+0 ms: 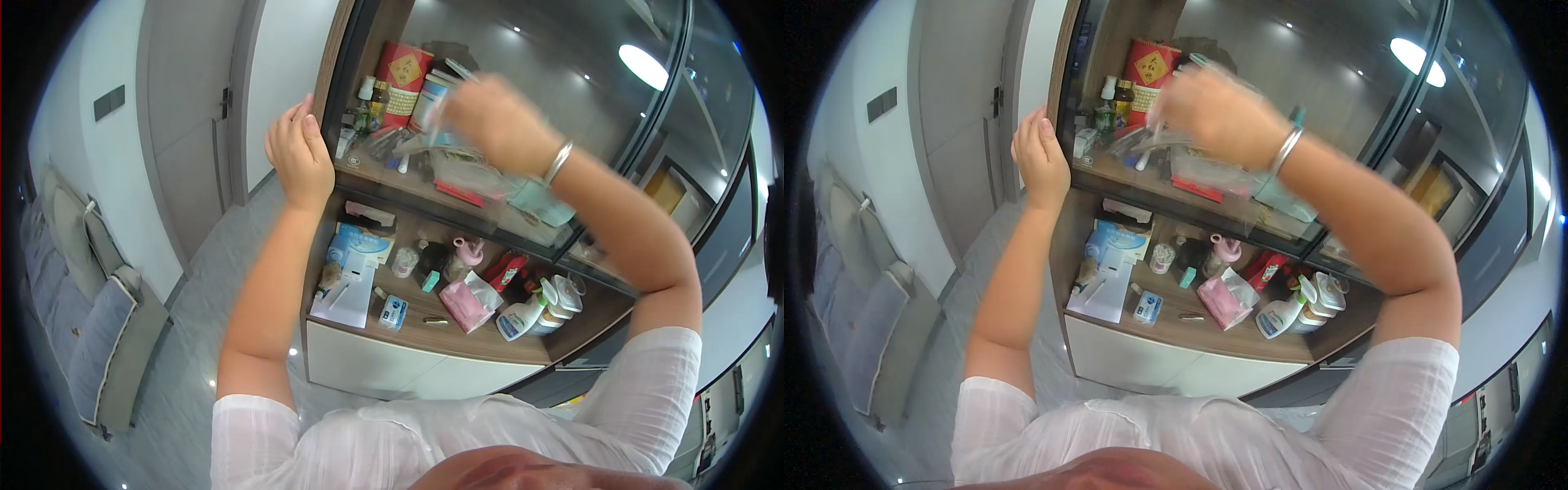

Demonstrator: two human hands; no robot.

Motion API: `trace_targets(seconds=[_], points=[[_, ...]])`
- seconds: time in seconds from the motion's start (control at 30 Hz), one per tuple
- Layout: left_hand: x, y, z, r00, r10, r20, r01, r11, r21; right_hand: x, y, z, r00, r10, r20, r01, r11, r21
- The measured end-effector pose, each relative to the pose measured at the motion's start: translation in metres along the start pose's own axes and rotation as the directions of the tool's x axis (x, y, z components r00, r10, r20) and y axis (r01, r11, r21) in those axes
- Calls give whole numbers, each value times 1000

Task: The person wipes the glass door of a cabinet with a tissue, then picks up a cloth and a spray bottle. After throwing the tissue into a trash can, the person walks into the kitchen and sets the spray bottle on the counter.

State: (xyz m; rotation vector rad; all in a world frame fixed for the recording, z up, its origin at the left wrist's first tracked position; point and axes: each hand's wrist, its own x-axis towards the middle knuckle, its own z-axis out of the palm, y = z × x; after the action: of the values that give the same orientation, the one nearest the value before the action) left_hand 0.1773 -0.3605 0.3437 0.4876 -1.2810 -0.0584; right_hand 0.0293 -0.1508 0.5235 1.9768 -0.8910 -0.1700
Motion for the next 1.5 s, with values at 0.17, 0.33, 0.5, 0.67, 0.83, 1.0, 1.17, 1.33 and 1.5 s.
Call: trace_targets(seconds=[0.17,0.33,0.5,0.67,0.83,1.0,1.17,1.33,1.5], points=[[0,2,-2,1000,8,-15,-8,1000,-15,44,82,-77,779,282,-559,-414,902,-122],[-1,3,-3,1000,9,-12,-9,999,-34,-18,-30,42,949,283,-137,-276,959,72],[1,1,-3,1000,7,0,-7,998,-56,-36,-44,0,974,64,219,-101,982,162],[0,1,-3,1000,-3,-5,2,995,-98,21,111,-76,841,285,-460,-442,852,-280],[-1,1,-5,1000,2,2,-2,996,-85,63,71,-16,784,283,-552,-469,853,-229],[1,4,-8,1000,24,-2,-24,996,-80,26,-75,64,994,-109,-26,109,994,16],[1,2,-5,1000,6,-9,-7,998,-61,80,53,1,967,103,-234,-156,963,-221],[-1,2,-6,1000,3,-14,-4,999,-34,103,60,0,873,451,-186,-487,826,-282],[-2,-1,-4,1000,-9,-15,7,993,-116,43,-87,63,983,-153,105,142,984,106]])
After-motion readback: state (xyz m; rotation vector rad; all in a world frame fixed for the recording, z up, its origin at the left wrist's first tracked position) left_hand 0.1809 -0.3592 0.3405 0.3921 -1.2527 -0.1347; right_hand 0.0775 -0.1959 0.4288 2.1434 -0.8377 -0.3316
